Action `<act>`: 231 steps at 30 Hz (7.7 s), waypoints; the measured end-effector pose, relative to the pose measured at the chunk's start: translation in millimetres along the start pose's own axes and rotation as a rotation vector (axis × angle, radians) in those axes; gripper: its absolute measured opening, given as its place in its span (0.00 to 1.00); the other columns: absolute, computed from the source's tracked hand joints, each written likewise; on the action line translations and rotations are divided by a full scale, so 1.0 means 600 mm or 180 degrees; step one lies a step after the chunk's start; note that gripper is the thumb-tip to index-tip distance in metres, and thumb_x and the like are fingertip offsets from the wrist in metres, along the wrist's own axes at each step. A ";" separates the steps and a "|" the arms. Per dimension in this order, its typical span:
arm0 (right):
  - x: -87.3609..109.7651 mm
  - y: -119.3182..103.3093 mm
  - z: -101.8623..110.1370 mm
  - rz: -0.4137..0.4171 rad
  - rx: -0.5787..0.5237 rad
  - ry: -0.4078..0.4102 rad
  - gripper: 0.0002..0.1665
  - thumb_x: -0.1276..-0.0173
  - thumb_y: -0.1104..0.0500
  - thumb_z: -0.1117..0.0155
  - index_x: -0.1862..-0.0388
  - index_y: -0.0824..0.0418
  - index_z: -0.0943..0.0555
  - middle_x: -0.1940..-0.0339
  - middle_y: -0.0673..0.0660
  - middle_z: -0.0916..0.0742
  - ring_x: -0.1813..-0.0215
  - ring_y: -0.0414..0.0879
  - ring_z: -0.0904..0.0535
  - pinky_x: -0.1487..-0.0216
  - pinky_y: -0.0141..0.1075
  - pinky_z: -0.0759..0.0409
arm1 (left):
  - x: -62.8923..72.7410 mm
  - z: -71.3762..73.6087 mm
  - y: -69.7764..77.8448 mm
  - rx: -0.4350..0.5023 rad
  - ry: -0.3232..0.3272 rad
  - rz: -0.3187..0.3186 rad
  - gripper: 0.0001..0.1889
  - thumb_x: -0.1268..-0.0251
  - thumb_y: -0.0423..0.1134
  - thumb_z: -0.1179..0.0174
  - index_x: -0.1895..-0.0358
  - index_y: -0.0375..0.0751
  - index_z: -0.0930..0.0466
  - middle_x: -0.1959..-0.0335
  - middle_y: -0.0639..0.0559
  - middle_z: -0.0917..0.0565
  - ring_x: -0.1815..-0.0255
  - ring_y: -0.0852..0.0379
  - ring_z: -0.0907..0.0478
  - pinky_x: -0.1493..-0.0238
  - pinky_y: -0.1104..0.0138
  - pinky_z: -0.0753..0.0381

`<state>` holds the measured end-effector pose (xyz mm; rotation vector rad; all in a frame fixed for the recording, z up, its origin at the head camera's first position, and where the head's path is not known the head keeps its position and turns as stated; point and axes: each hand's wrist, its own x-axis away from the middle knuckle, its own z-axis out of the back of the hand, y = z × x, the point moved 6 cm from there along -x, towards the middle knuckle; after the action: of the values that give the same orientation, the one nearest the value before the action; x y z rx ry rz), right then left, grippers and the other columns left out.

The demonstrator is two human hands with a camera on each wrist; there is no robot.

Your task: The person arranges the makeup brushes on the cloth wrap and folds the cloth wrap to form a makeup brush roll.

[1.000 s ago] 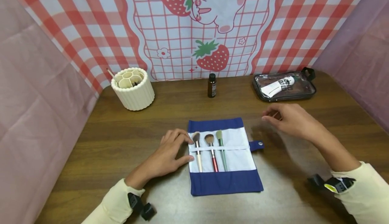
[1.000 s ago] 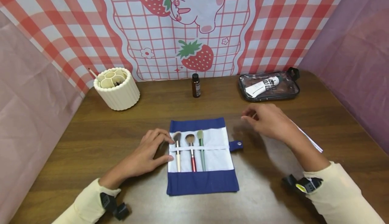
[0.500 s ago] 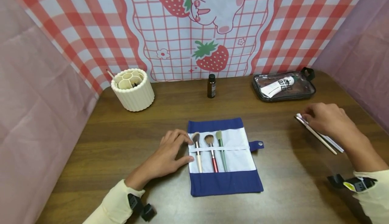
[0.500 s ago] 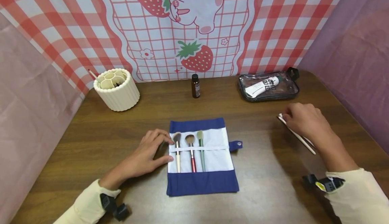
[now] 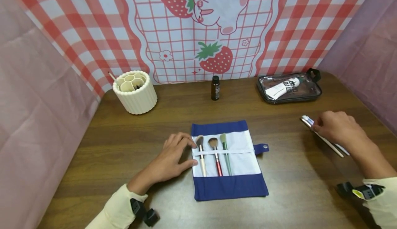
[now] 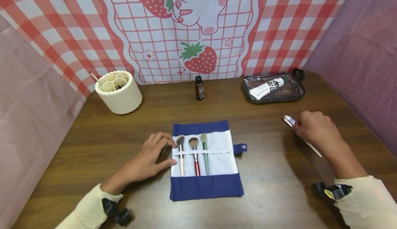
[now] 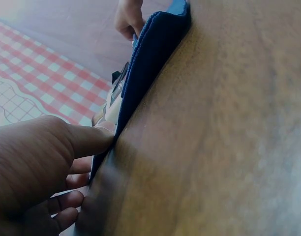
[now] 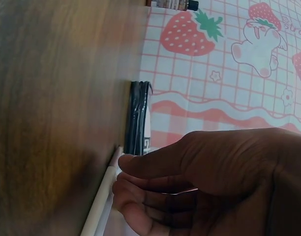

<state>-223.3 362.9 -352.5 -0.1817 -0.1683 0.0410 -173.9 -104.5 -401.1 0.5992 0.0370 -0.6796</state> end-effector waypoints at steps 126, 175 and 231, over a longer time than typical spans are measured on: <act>-0.090 -0.314 -0.101 0.0835 -0.4204 -0.0707 0.37 0.31 0.63 0.31 0.30 0.67 0.39 0.50 0.68 0.19 0.57 0.62 0.14 0.57 0.55 0.17 | 0.000 0.000 0.000 -0.0024 0.0019 0.0002 0.22 0.39 0.50 0.29 0.47 0.47 0.24 0.39 0.50 0.29 0.40 0.50 0.37 0.39 0.51 0.39; -0.059 -0.322 -0.124 0.0925 -0.3484 -0.1300 0.13 0.23 0.61 0.45 0.51 0.72 0.24 0.78 0.61 0.23 0.83 0.43 0.32 0.82 0.31 0.33 | 0.000 -0.002 -0.002 0.0008 -0.0020 0.0062 0.21 0.39 0.49 0.29 0.47 0.47 0.24 0.39 0.50 0.29 0.39 0.50 0.37 0.38 0.50 0.39; -0.027 -0.055 0.030 0.0352 0.0012 0.0391 0.08 0.29 0.57 0.40 0.61 0.62 0.20 0.69 0.58 0.17 0.64 0.57 0.23 0.64 0.56 0.28 | 0.000 0.000 0.003 0.0019 -0.0016 0.0019 0.22 0.39 0.49 0.29 0.47 0.46 0.24 0.39 0.49 0.29 0.38 0.48 0.38 0.37 0.48 0.41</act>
<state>-241.7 332.7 -331.5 -0.1890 -0.0356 0.1400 -172.8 -103.8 -400.3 0.6032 0.0287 -0.6757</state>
